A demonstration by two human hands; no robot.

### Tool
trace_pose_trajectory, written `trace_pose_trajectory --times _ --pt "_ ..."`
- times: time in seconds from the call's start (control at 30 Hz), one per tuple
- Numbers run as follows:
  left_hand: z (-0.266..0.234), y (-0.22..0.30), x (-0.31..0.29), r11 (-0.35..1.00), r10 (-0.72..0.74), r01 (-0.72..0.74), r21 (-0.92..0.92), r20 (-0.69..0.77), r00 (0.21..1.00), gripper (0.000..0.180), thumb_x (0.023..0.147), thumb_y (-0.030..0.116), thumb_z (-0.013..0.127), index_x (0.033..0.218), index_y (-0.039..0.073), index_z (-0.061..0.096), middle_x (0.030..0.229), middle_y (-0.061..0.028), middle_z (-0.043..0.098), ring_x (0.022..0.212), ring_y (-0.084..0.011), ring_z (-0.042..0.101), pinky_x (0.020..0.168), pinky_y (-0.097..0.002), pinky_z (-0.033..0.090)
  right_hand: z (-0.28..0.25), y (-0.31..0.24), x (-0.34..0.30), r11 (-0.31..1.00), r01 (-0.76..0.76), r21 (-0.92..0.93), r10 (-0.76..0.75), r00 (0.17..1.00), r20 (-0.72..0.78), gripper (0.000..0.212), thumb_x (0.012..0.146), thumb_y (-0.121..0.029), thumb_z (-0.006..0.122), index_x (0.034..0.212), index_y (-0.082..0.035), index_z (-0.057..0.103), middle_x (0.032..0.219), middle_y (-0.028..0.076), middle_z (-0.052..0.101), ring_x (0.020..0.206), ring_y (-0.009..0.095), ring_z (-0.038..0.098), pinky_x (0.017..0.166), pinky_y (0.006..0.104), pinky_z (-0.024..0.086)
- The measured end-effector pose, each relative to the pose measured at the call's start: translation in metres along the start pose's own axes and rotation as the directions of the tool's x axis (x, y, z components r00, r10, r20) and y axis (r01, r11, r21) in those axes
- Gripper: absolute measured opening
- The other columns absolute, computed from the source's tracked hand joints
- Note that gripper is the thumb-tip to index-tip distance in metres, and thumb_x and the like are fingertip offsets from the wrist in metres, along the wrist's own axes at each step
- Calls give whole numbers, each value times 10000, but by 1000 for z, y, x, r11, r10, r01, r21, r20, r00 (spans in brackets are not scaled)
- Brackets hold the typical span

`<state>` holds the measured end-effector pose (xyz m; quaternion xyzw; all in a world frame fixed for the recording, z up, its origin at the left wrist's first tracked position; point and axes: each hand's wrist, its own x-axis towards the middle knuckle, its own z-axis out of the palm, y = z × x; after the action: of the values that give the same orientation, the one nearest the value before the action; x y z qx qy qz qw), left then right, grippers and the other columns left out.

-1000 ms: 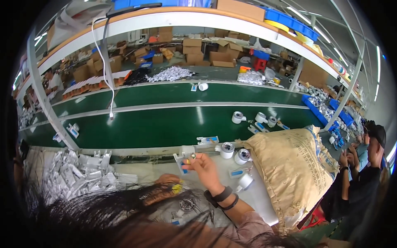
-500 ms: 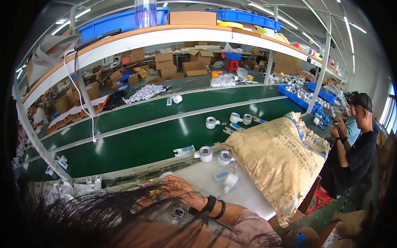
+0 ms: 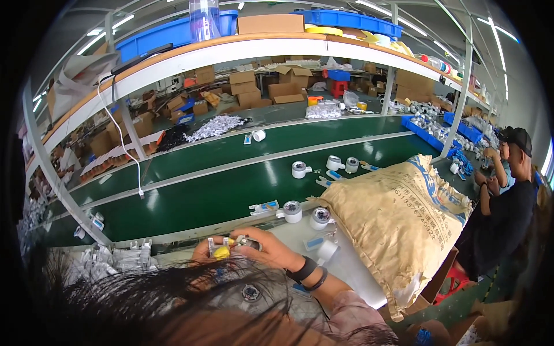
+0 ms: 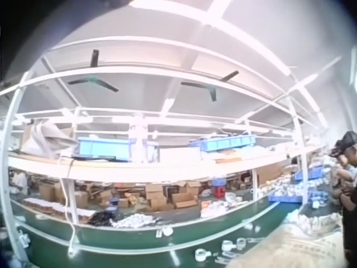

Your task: The person assembles a handheld fan by inserting a battery into the handle, snapping on a cover, and placing it on the conveyor belt. They then pick up a motor and housing to connect wires and fit the components together.

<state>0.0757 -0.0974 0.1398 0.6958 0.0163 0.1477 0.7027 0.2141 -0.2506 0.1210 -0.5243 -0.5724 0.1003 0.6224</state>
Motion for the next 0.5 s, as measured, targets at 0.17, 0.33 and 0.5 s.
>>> trace_pose_trajectory --times 0.17,0.33,0.5 --pt "-2 -4 -1 997 74 -75 14 15 997 255 942 119 561 1170 14 517 911 -77 657 702 -134 623 635 -270 500 -10 8 -5 998 65 1 -65 992 107 157 858 -70 675 994 -18 617 979 89 641 922 181 602 821 309 458" --pt "-13 0 2 986 39 -56 159 106 994 259 946 72 488 1199 18 480 909 -88 660 662 -120 592 619 -274 484 -9 14 -12 840 -247 483 137 958 252 81 861 -26 662 914 -6 604 922 39 629 862 112 563 760 270 449" --pt "-15 11 -1 963 32 -67 260 139 990 270 938 54 448 1205 22 472 895 -89 658 653 -119 590 597 -267 477 -13 1 -15 693 -513 507 274 838 473 73 891 -32 629 940 9 594 897 4 608 833 85 539 761 242 430"
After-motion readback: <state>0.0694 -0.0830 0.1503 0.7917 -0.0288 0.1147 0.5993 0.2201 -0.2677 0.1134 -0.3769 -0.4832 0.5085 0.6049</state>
